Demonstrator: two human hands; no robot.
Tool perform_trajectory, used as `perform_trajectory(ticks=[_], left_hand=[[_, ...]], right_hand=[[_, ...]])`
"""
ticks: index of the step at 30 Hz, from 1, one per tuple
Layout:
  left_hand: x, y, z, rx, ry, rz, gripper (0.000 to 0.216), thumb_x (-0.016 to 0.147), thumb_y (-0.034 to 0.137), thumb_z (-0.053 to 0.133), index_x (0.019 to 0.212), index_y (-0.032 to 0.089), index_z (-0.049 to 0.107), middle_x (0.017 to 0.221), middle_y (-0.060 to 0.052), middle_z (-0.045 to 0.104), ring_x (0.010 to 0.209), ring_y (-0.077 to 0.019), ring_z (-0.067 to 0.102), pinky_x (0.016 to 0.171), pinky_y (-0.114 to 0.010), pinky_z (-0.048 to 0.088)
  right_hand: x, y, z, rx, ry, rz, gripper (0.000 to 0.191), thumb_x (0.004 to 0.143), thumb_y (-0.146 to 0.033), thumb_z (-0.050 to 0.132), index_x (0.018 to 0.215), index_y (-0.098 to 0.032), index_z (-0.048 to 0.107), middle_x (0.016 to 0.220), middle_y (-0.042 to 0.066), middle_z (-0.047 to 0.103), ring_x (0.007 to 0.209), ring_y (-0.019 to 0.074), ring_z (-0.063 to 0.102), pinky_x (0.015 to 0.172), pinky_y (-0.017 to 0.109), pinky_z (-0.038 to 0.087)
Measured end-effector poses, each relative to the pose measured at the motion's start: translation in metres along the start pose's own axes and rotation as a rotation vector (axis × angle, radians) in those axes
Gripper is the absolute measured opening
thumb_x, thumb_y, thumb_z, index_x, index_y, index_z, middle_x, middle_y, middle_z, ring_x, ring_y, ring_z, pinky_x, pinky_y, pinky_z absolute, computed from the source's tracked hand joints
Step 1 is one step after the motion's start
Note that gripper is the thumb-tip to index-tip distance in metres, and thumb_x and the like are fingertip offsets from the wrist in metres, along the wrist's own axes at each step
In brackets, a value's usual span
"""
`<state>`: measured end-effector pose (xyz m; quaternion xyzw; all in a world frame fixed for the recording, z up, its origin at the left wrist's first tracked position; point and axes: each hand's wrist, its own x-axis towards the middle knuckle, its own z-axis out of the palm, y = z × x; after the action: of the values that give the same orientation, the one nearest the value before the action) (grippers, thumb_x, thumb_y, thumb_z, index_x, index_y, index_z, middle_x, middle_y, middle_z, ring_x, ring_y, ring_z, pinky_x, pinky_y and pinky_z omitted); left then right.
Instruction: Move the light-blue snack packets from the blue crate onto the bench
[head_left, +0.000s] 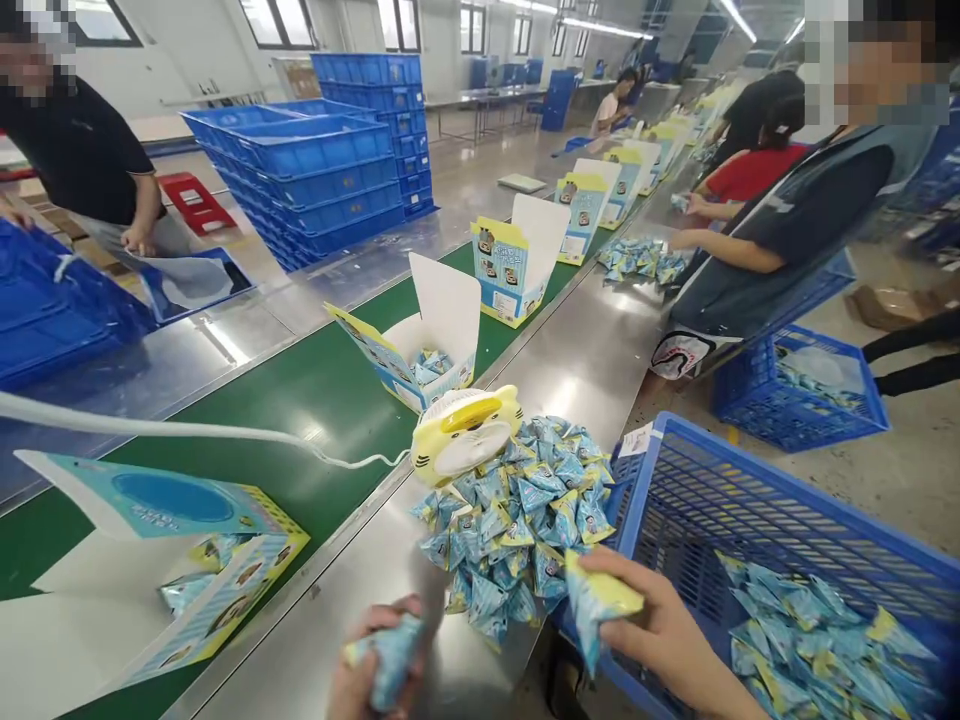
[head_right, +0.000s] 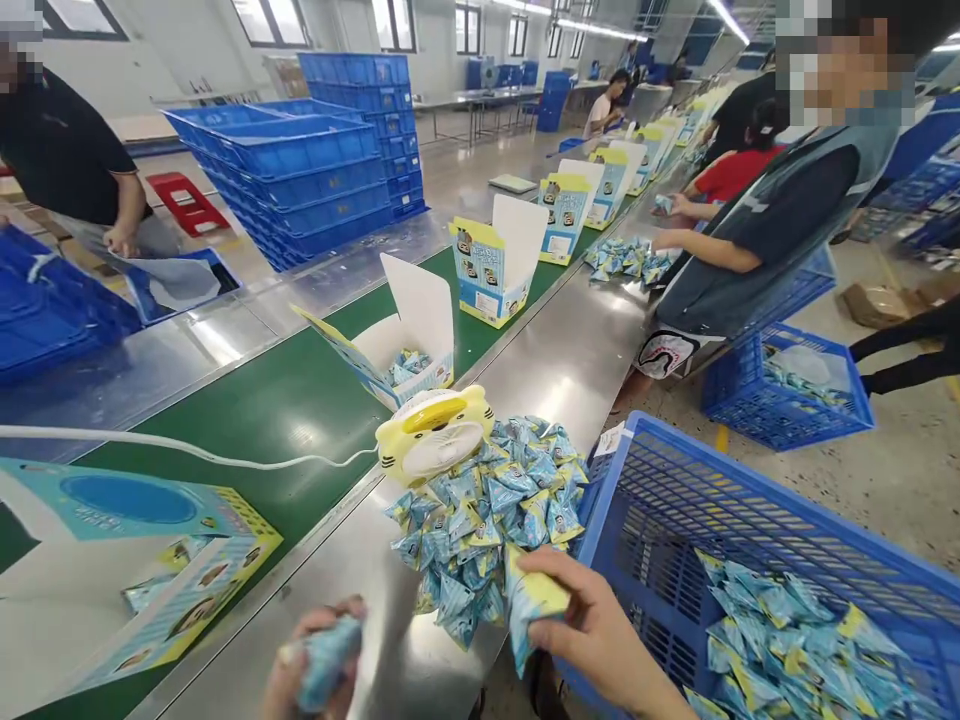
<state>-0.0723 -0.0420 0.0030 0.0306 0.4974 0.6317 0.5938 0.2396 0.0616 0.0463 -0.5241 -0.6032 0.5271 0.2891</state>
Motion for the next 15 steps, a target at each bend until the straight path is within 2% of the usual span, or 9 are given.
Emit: perform_trajectory(ticks=[2,4,5,8,11,13,15], left_hand=[[0.016,-0.005,-0.004,0.065,-0.031,0.019,0.05,0.061,0.061,0.092,0.093,0.027,0.074,0.107,-0.003,0.075,0.064,-0.0124,0.061,0.041,-0.02,0.041],[0.038,-0.009,-0.009,0.251,-0.059,0.027,0.048,0.066,0.056,0.09,0.095,0.022,0.074,0.119,-0.008,0.073,0.075,-0.0165,0.066,0.05,-0.024,0.048],[0.052,-0.01,-0.01,0.358,-0.053,0.043,0.048,0.068,0.055,0.089,0.096,0.02,0.074,0.125,-0.011,0.072,0.083,-0.0196,0.068,0.055,-0.025,0.051],[0.095,-0.009,-0.002,0.612,-0.011,0.148,0.053,0.079,0.059,0.08,0.117,0.023,0.071,0.147,-0.012,0.064,0.118,-0.0295,0.066,0.081,-0.032,0.059],[0.13,-0.011,0.015,0.867,-0.076,0.218,0.063,0.083,0.062,0.072,0.134,0.025,0.063,0.158,-0.014,0.054,0.138,-0.0363,0.056,0.111,-0.049,0.053],[0.143,-0.019,0.018,1.055,-0.042,0.305,0.068,0.082,0.065,0.07,0.136,0.024,0.062,0.162,-0.016,0.048,0.148,-0.0398,0.047,0.118,-0.057,0.047],[0.141,-0.031,0.007,1.183,0.05,0.38,0.067,0.083,0.067,0.067,0.135,0.024,0.062,0.164,-0.016,0.044,0.155,-0.04,0.039,0.121,-0.06,0.044]], right_hand=[[0.004,0.005,0.001,-0.062,-0.075,0.011,0.058,0.075,-0.069,0.08,0.118,-0.03,0.081,0.119,0.012,0.078,0.104,0.0306,0.075,0.092,0.043,0.063],[0.012,0.01,-0.002,-0.149,-0.138,0.024,0.056,0.078,-0.063,0.081,0.123,-0.028,0.079,0.122,0.012,0.077,0.109,0.0308,0.073,0.098,0.045,0.061],[0.018,0.011,-0.005,-0.179,-0.129,0.027,0.056,0.08,-0.06,0.081,0.124,-0.026,0.078,0.124,0.013,0.076,0.113,0.0311,0.072,0.101,0.045,0.06],[0.041,0.011,-0.016,-0.231,0.044,0.009,0.06,0.088,-0.06,0.071,0.136,-0.023,0.068,0.135,0.014,0.071,0.12,0.0308,0.069,0.106,0.047,0.058],[0.057,0.016,-0.031,-0.395,0.091,-0.029,0.069,0.09,-0.057,0.068,0.151,-0.028,0.055,0.139,0.012,0.069,0.125,0.0308,0.066,0.109,0.051,0.056],[0.053,0.034,-0.05,-0.463,0.161,-0.068,0.067,0.091,-0.056,0.066,0.15,-0.028,0.055,0.135,0.011,0.071,0.127,0.0303,0.065,0.113,0.053,0.053],[0.035,0.071,-0.081,-0.456,0.278,-0.032,0.06,0.092,-0.059,0.063,0.142,-0.026,0.062,0.127,0.011,0.075,0.118,0.0287,0.069,0.108,0.05,0.056]])
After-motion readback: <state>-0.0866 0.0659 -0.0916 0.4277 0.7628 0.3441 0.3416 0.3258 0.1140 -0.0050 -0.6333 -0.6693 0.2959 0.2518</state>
